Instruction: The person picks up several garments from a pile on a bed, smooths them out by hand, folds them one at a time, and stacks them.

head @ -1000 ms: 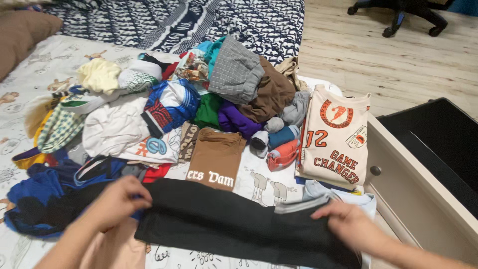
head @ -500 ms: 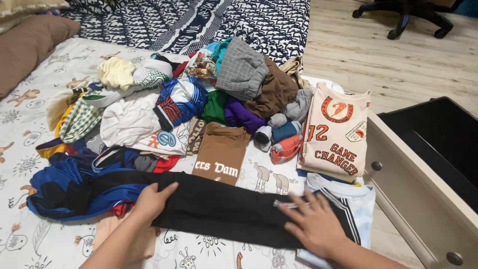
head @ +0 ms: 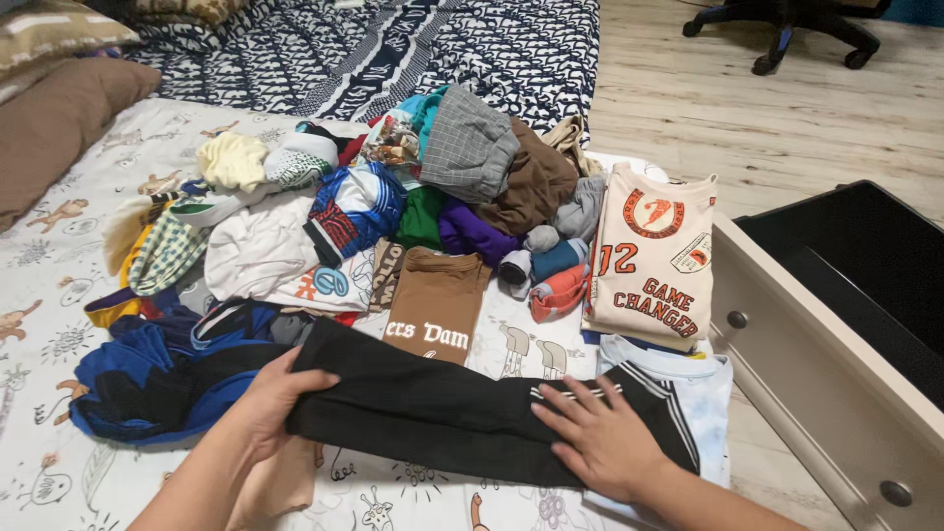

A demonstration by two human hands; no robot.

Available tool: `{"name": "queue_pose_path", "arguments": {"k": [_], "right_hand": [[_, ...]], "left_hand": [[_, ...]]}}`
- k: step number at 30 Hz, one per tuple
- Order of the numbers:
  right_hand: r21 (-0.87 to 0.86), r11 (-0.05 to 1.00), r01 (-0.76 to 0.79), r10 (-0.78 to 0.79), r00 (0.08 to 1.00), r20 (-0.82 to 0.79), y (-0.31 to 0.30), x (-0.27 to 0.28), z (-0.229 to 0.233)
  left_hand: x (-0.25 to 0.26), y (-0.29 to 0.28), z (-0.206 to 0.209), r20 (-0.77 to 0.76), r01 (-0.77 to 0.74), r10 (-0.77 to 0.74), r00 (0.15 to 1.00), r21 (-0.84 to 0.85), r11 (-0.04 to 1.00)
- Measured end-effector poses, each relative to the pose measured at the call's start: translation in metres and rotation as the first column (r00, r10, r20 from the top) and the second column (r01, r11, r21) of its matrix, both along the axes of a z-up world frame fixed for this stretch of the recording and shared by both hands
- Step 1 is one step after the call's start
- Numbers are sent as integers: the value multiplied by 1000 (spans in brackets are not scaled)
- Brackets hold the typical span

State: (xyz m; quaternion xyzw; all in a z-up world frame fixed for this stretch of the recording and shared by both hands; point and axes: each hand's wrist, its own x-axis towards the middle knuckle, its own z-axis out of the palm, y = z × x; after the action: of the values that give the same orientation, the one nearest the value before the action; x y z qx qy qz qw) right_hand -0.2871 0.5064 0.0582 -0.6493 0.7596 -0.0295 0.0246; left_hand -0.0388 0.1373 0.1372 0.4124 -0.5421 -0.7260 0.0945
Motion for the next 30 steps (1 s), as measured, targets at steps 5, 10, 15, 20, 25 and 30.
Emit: {"name": "queue_pose_path", "arguments": {"k": [5,10,15,20,25,30], "right_hand": [[195,779,596,-392,219,894,-45,18,40],[196,919,341,177,-804,568,-51,26,76],[590,477,651,42,-688,725,7,-16,48],[576,422,700,-283,-502,818,46,-44,24],[399,237,886,-729,-109,676,54,-41,31],[-354,525,774,-732,623,277,5,10,40]], "left_hand": [[-48,59,32,103,211,-186,977,-592,778],[-115,178,33,-47,406,-434,900,-275,872],[-126,189,-3,-63,119,-553,831,-950,287],[-130,199,-73,339,267,-613,713,-941,-209],[-130,199,-106,450,314,-658,604,-893,-322],[-134,201,-110,458,325,-616,641,-889,-322]]}}
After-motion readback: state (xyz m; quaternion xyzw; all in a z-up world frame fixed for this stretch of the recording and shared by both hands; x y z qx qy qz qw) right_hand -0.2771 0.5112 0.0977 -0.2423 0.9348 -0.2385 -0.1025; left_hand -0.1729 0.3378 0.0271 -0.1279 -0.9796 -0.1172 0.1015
